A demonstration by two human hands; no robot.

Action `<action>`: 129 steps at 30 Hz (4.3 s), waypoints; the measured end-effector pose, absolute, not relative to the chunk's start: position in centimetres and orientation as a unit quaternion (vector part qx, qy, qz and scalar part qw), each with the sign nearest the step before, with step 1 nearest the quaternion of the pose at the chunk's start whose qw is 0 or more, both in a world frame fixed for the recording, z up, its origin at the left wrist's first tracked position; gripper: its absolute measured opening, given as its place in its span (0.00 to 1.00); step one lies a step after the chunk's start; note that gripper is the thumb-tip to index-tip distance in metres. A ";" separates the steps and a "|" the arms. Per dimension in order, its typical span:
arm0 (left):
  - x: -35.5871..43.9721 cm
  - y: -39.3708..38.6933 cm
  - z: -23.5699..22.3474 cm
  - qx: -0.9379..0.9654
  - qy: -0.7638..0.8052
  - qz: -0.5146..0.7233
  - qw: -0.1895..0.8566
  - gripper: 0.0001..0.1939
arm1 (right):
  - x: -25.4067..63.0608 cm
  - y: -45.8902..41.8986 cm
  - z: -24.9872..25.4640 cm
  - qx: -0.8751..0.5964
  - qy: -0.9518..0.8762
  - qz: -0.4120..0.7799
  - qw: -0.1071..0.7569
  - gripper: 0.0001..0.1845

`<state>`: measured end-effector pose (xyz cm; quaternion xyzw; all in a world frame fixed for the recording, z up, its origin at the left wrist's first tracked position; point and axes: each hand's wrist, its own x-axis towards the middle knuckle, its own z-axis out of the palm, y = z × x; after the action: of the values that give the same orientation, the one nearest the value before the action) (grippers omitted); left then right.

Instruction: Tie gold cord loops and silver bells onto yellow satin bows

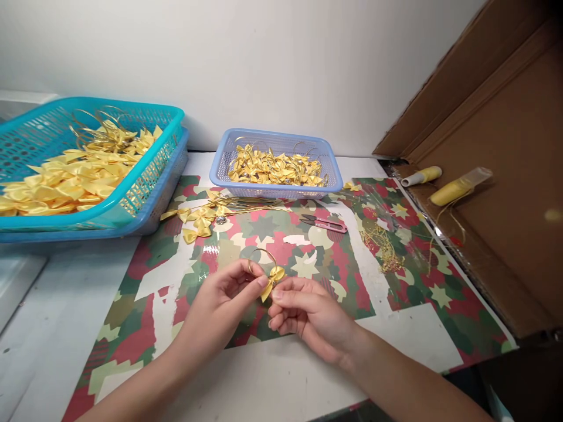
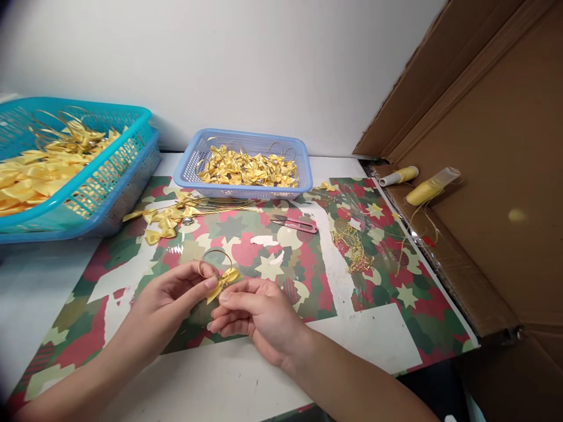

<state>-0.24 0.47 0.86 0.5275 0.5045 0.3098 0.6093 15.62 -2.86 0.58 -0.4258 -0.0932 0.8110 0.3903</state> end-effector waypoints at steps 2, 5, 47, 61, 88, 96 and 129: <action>-0.3 0.5 0.9 0.518 0.511 0.305 0.614 0.12 | 15.6 -2.9 0.6 -0.428 -0.095 0.808 0.393 0.16; -0.2 0.6 0.9 0.506 0.514 0.295 0.627 0.13 | 15.6 -2.9 0.6 -0.429 -0.095 0.807 0.393 0.17; 0.0 0.0 0.2 0.475 0.504 0.298 0.657 0.14 | 14.8 -3.3 0.2 -0.409 -0.057 0.808 0.420 0.17; 0.4 -0.3 0.4 0.481 0.508 0.322 0.637 0.14 | 14.8 -3.2 -0.1 -0.407 -0.063 0.807 0.424 0.18; -0.1 0.4 1.6 0.525 0.529 0.331 0.579 0.12 | 14.6 -3.3 -0.2 -0.419 -0.115 0.799 0.415 0.17; -1.3 1.7 1.6 0.530 0.505 0.292 0.615 0.12 | 15.0 -3.3 -0.4 -0.431 -0.136 0.802 0.390 0.15; -0.6 0.7 1.8 0.409 0.458 0.280 0.738 0.12 | 15.1 -3.7 -0.8 -0.564 -0.525 0.423 0.478 0.06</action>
<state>-0.59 0.67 1.76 0.4085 0.4582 0.2798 0.7382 15.13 -3.71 -0.80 -0.5636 -0.5246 0.4226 0.4781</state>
